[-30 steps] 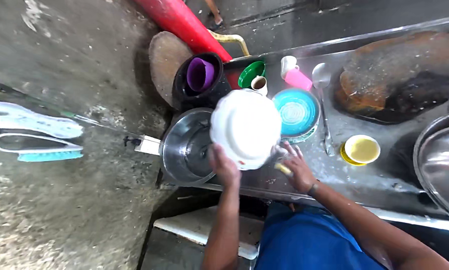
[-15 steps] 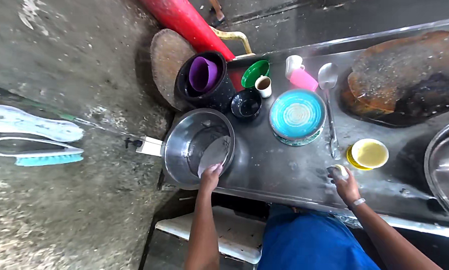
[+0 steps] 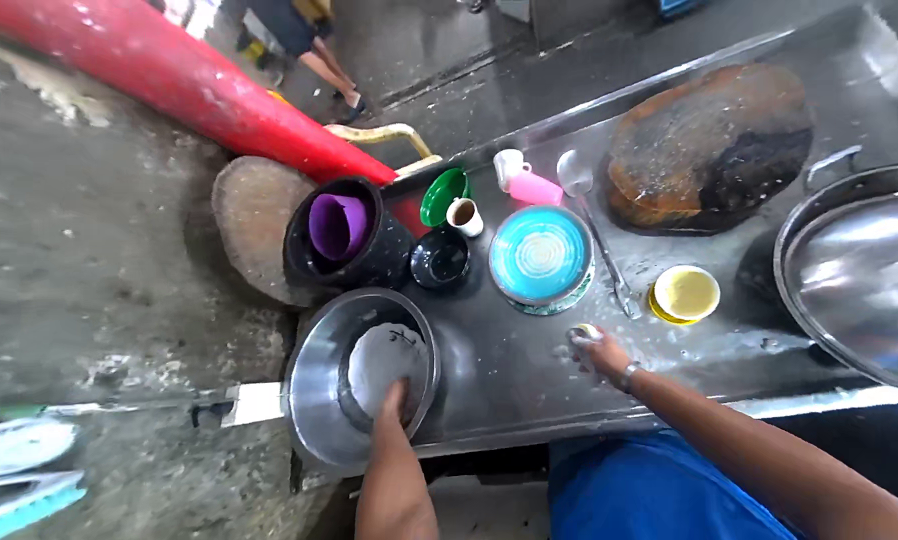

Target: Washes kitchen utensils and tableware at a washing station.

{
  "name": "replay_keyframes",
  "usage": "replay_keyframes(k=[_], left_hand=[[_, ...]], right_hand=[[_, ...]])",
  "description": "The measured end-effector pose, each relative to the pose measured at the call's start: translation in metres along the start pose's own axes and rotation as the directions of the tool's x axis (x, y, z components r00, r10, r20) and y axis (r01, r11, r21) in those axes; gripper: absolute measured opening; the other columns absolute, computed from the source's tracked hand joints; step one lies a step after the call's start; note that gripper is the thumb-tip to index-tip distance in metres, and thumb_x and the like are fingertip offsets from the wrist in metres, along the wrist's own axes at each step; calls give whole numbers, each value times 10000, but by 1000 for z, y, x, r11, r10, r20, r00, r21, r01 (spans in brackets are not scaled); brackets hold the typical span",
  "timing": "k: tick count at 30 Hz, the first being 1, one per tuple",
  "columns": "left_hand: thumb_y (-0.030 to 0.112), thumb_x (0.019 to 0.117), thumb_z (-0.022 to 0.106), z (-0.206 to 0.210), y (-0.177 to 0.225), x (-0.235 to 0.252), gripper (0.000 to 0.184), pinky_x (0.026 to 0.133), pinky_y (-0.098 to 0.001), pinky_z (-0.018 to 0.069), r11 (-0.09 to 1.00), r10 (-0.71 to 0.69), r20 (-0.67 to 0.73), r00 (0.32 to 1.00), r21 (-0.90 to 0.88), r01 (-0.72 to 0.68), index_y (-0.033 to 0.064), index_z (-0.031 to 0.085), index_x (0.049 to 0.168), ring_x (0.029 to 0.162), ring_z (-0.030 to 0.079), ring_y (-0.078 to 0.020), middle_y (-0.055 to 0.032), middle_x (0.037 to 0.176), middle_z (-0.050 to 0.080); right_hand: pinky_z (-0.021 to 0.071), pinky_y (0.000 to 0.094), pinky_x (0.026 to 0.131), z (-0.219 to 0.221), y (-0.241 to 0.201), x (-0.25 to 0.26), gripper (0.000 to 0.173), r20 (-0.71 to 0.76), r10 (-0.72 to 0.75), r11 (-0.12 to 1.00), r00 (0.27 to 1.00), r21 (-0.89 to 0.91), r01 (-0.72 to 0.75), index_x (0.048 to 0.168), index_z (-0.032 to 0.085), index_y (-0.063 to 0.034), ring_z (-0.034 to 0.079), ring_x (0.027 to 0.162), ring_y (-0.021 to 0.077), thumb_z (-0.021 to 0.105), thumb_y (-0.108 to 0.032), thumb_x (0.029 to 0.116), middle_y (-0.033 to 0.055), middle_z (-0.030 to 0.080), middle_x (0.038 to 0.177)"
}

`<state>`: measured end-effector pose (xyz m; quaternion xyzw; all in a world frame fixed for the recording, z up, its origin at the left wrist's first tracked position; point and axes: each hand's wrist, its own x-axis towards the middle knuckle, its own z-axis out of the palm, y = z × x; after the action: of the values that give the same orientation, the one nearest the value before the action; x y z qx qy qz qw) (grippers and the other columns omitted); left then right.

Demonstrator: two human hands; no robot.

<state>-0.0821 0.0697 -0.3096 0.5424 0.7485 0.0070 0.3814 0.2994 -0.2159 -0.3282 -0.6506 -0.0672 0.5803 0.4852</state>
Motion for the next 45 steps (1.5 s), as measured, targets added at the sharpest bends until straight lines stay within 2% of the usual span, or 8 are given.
replay_keyframes(k=[4,10,15,20,27,33,40,45], left_hand=[[289,1109,273,-3,98,-51,429,757,-369,602,758,313,209,926,-643,-111,20,604,1147,829,700,-202,-93,948,708],[296,1064,530,97,215,-136,316,872,-506,592,788,597,230,768,11,-616,104,675,1269,1005,711,-255,-121,1171,716],[330,973,683,186,234,-70,644,1103,-585,439,838,526,29,850,155,-523,-36,476,1461,1309,542,-436,-299,1397,555],[382,845,822,215,233,-34,621,966,-634,517,912,385,35,922,138,-385,-55,621,1238,1126,648,-437,-285,1168,671],[266,903,747,194,253,-39,377,902,-624,532,912,401,5,916,96,-400,-28,693,1133,1028,676,-407,-256,1093,698],[254,998,563,178,273,-83,442,974,-596,507,904,418,-103,903,-46,-424,-29,564,1338,1161,633,-394,-263,1232,650],[219,1064,470,134,174,-164,435,919,-531,559,701,693,-241,679,9,-713,11,404,1440,1078,669,-322,-229,1228,634],[122,1047,468,185,84,-206,447,952,-415,565,832,507,-85,858,-214,-513,-84,382,1434,1101,662,-255,-255,1247,616]], right_hand=[[613,437,701,63,-41,17,419,190,13,971,982,234,-58,1435,510,-118,706,847,277,551,-303,1062,156,682,1102],[582,469,757,122,-84,71,424,135,-1,902,991,427,-58,1329,580,-69,676,894,269,491,-395,1072,162,680,1089],[561,569,945,36,-95,69,570,-151,-252,968,956,-47,248,1450,463,-36,671,1105,369,655,-329,1000,244,634,1286],[516,625,1000,-102,-68,-3,445,-319,-572,653,755,-735,184,1391,550,-54,613,1211,439,633,-257,1005,263,580,1366],[393,722,1008,-176,-37,-3,331,-267,-545,294,795,-949,-117,1173,723,-109,527,1298,429,740,-51,848,146,673,1286],[398,720,1005,-183,-32,-7,396,-263,-571,395,778,-918,-20,1257,698,-100,527,1305,442,739,-91,863,175,651,1333],[539,533,1004,-140,-23,-54,370,-477,-498,856,724,-403,323,1301,625,-3,690,1110,313,686,-181,982,217,699,1191],[509,516,1067,-109,-7,-21,317,-165,-602,683,781,-614,396,1251,657,-5,637,1197,331,675,-170,981,201,669,1249]])
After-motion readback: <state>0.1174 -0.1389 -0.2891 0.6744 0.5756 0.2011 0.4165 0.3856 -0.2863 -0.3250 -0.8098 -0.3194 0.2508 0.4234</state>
